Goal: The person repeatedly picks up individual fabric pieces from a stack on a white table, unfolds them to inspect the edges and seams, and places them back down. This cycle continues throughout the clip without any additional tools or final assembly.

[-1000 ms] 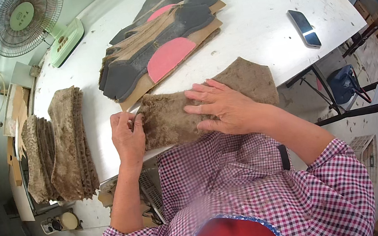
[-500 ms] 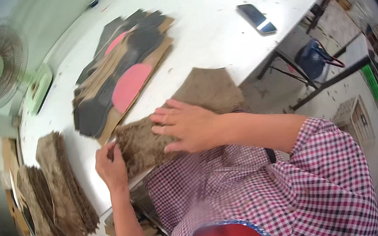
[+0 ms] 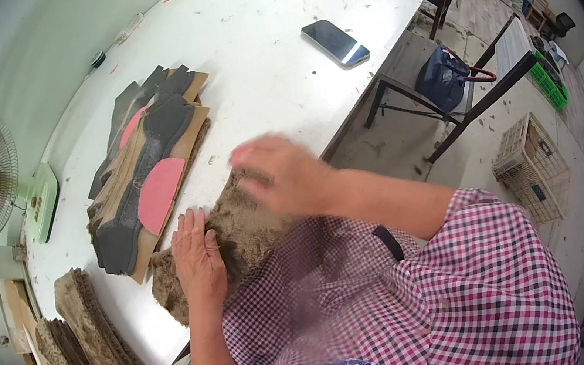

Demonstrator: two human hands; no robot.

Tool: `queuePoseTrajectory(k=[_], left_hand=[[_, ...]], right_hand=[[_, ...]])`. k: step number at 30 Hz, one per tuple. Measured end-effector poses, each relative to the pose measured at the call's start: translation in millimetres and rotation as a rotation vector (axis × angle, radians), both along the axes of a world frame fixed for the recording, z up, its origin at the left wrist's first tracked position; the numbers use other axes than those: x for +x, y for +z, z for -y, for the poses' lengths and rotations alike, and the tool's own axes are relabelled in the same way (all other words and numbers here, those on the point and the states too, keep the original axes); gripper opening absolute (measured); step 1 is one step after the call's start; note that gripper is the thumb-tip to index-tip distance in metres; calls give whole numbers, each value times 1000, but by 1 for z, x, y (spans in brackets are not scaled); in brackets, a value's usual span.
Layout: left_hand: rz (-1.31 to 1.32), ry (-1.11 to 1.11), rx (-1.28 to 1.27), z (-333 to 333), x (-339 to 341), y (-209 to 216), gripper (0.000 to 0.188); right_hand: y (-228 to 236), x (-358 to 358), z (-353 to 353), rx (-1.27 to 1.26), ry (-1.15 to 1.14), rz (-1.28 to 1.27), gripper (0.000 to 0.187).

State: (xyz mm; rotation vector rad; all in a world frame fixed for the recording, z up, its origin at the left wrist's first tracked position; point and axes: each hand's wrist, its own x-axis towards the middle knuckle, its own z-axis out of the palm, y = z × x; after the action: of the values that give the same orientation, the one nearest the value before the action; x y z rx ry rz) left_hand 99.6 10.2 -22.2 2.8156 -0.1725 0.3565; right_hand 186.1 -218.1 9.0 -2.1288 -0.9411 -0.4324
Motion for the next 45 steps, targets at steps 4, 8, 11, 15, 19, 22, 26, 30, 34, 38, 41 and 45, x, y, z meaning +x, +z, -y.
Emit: queuePoseTrajectory(k=[4,8,11,15,19,22,26,30,34,38,41,45], left_hand=[[-39,34,-6,-1,-3,0,42],[-17,31,-22,-4,-4,2,38],[-14,29,-45,-6,-4,5,36],[-13,24,-66,-8,-6,7,34],[13,15,-51,-7,-5,7,35],[16,13,-50,-8,-5,6,35],[38,13,-48,-10,-4,4,37],[113,-147,-48,10,7,14,41],[35,-467,-78,55,39,10,45],[156,-355,-2,72,51,0,50],[147,-324,7,79,51,5,54],[179,-285,12,83,52,3,53]], right_hand=[[25,13,31,-300,-193,-386,29],[18,28,36,-186,-95,-670,29],[20,31,30,-149,-64,-599,17],[15,34,23,-252,-52,-182,8],[-13,42,23,-259,-76,-99,9],[-15,42,22,-271,-105,-78,7],[-16,42,21,-333,-129,-91,7],[-15,47,16,-350,-115,-165,8],[-21,50,20,-302,-115,-210,6],[-20,48,15,-344,-131,-137,5],[-15,48,10,-417,-195,-144,8],[-20,34,8,-239,-190,4,21]])
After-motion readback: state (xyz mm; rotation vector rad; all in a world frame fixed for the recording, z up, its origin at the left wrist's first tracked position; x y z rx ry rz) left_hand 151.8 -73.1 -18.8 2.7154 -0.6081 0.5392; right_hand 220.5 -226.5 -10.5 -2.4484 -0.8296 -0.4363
